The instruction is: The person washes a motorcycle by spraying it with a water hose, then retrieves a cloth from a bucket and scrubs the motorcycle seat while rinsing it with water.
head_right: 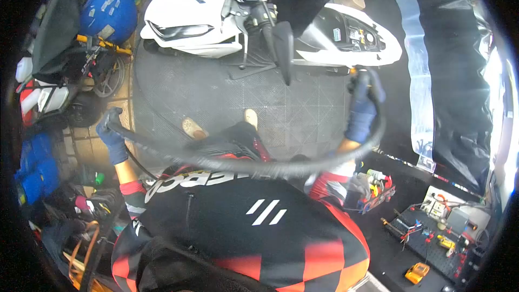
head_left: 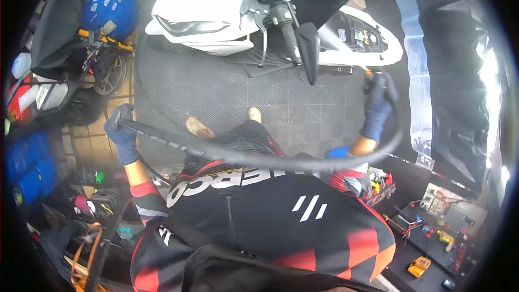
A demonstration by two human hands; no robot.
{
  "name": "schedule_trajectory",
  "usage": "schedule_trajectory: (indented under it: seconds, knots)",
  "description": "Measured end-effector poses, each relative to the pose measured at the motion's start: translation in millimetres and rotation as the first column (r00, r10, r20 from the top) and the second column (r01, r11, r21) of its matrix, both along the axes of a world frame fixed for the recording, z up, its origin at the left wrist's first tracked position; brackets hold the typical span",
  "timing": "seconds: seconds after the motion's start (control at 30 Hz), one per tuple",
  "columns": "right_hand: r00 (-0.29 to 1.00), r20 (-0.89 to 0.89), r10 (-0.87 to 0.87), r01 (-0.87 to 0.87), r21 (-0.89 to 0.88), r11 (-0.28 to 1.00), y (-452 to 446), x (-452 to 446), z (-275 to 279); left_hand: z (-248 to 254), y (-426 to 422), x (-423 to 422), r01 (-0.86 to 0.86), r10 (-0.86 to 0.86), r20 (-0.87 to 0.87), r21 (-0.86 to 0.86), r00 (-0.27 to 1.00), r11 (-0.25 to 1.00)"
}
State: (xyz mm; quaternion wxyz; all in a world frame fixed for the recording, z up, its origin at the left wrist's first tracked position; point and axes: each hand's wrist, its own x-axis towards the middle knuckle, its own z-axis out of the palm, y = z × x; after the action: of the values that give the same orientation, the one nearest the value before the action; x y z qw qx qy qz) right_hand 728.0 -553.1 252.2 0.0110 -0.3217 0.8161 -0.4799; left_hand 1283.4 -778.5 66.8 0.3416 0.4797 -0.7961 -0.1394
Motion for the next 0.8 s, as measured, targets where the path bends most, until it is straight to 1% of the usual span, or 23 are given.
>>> schedule_trajectory:
  seconds: [0.03, 0.07, 0.1, 0.13, 0.17, 0.2, 0.23, 0.27, 0.3, 0.33, 0.37, 0.43, 0.47, 0.5, 0.53, 0.57, 0.6, 0.63, 0.67, 0.7, 0.73, 0.77, 0.8]
  knots:
    - [0.999, -0.040, -0.002, 0.000, -0.042, 0.999, -12.2, 24.7, 37.6, -6.5, -13.4, 7.3, -0.008, 0.010, -0.051, 0.044, 0.999, 0.999]
    - [0.998, -0.051, 0.039, -0.043, -0.078, 0.996, -19.2, 45.7, 67.4, -1.4, -23.1, 8.1, 0.030, -0.024, 0.085, -0.069, 0.996, 0.997]
    - [0.995, -0.066, 0.079, -0.086, -0.109, 0.990, -25.1, 67.3, 94.3, -2.1, -31.6, 13.4, 0.042, -0.036, 0.065, -0.084, 0.997, 0.996]
    - [0.983, -0.162, 0.080, -0.097, -0.104, 0.990, -35.5, 94.4, 117.4, -7.0, -36.5, 17.0, 0.002, -0.003, 0.016, 0.037, 1.000, 0.999]
    - [0.972, -0.230, 0.036, -0.054, -0.071, 0.996, -42.8, 118.3, 134.7, -13.5, -39.8, 17.3, -0.033, 0.038, -0.027, 0.164, 0.999, 0.986]
    - [0.964, -0.256, 0.068, -0.097, -0.101, 0.990, -54.5, 137.5, 149.5, -19.5, -41.5, 13.7, -0.074, 0.116, -0.140, 0.276, 0.983, 0.958]
    - [0.960, -0.260, 0.105, -0.142, -0.128, 0.982, -60.9, 153.9, 154.3, -24.3, -42.1, 14.2, -0.080, 0.120, -0.134, 0.271, 0.984, 0.959]
    - [0.960, -0.252, 0.124, -0.163, -0.140, 0.977, -63.7, 159.3, 152.3, -27.4, -45.0, 10.3, -0.034, 0.063, -0.202, 0.142, 0.977, 0.989]
    - [0.941, -0.217, 0.260, -0.276, -0.046, 0.960, -67.6, 158.7, 151.7, -28.5, -51.1, 6.0, 0.004, -0.006, -0.267, -0.006, 0.964, 1.000]
    - [0.910, -0.173, 0.376, -0.373, 0.052, 0.927, -68.4, 160.5, 152.2, -28.4, -52.8, 6.1, 0.032, -0.043, -0.268, -0.044, 0.962, 0.999]
    - [0.912, -0.084, 0.401, -0.389, 0.132, 0.912, -70.1, 164.4, 154.1, -24.7, -53.2, 4.3, 0.029, -0.044, -0.278, -0.060, 0.960, 0.998]
    - [0.914, -0.195, 0.357, -0.333, 0.147, 0.932, -71.1, 161.1, 160.3, -15.2, -45.5, -2.4, 0.019, 0.001, -0.202, 0.097, 0.979, 0.995]
    - [0.930, -0.254, 0.267, -0.279, -0.012, 0.960, -73.0, 156.6, 159.9, -9.1, -43.0, -4.5, 0.026, -0.008, -0.206, 0.086, 0.978, 0.996]
    - [0.941, -0.293, 0.169, -0.225, -0.171, 0.959, -72.6, 152.7, 158.7, 7.0, -38.1, -5.8, 0.076, -0.073, -0.131, 0.019, 0.989, 0.997]
    - [0.933, -0.312, 0.178, -0.230, -0.139, 0.963, -67.4, 151.2, 160.7, 16.2, -32.7, -4.4, 0.130, -0.132, -0.047, -0.042, 0.990, 0.991]
    - [0.935, -0.309, 0.171, -0.224, -0.143, 0.964, -58.6, 150.2, 162.2, 16.5, -27.8, -1.4, 0.136, -0.138, -0.043, -0.045, 0.990, 0.990]
    - [0.912, -0.185, 0.366, -0.353, 0.100, 0.930, -50.2, 148.7, 164.1, 14.7, -24.2, 1.1, 0.156, -0.157, -0.007, -0.103, 0.988, 0.982]
    - [0.856, -0.015, 0.517, -0.486, 0.319, 0.814, -42.8, 150.6, 167.0, 12.5, -20.0, 1.6, 0.176, -0.173, 0.030, -0.157, 0.984, 0.972]
    - [0.880, 0.090, 0.467, -0.466, 0.358, 0.809, -36.2, 155.5, 172.1, 9.5, -14.1, -1.3, 0.177, -0.175, 0.030, -0.155, 0.984, 0.972]
    - [0.880, 0.091, 0.466, -0.465, 0.364, 0.807, -30.6, 151.8, 172.2, 6.1, -5.6, -5.4, 0.191, -0.203, -0.115, -0.112, 0.972, 0.975]
    - [0.916, -0.039, 0.399, -0.381, 0.231, 0.895, -25.1, 147.4, 172.0, 3.3, 3.4, -9.3, 0.209, -0.220, -0.258, -0.070, 0.941, 0.975]
    - [0.938, -0.158, 0.309, -0.300, 0.078, 0.951, -19.5, 142.9, 172.0, 3.1, 11.2, -11.6, 0.209, -0.219, -0.260, -0.065, 0.941, 0.976]
    - [0.940, -0.181, 0.291, -0.277, 0.097, 0.956, -11.4, 137.5, 173.0, 7.1, 18.4, -13.1, 0.200, -0.209, -0.125, -0.076, 0.970, 0.977]
